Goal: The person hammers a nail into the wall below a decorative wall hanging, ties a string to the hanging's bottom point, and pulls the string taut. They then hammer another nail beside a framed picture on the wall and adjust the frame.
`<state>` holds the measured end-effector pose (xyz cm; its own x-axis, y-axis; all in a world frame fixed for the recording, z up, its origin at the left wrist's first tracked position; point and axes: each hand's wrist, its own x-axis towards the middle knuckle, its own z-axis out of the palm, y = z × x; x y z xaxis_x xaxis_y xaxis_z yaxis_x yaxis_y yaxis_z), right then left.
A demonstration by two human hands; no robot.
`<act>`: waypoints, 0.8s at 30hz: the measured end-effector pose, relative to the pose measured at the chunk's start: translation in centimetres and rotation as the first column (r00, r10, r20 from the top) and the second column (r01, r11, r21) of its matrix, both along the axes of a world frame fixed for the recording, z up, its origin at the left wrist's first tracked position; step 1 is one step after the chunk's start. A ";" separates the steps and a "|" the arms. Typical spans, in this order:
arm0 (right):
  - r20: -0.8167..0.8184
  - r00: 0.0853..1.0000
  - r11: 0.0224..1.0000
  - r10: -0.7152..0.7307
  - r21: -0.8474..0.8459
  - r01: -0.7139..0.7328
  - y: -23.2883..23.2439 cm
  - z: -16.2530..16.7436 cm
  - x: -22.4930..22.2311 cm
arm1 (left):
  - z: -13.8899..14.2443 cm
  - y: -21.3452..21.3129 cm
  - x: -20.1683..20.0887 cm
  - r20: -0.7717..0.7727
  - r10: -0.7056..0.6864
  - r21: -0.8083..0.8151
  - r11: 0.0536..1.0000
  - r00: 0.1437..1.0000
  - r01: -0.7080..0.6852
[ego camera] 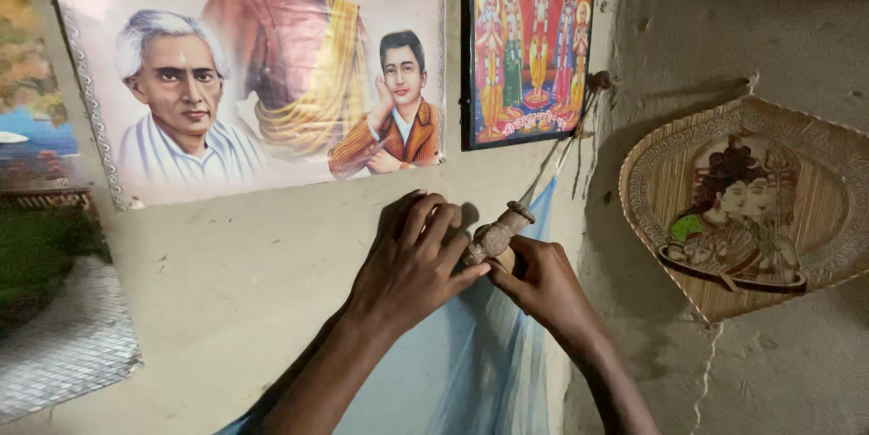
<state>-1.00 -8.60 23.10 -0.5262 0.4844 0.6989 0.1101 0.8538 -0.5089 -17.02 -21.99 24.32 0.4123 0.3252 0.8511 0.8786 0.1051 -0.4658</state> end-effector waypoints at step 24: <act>-0.430 0.902 0.997 0.040 0.076 -0.008 2.6 -1.4 1.1 | 8.8 0.1 0.5 -0.106 0.036 0.153 0.988 0.994 -0.019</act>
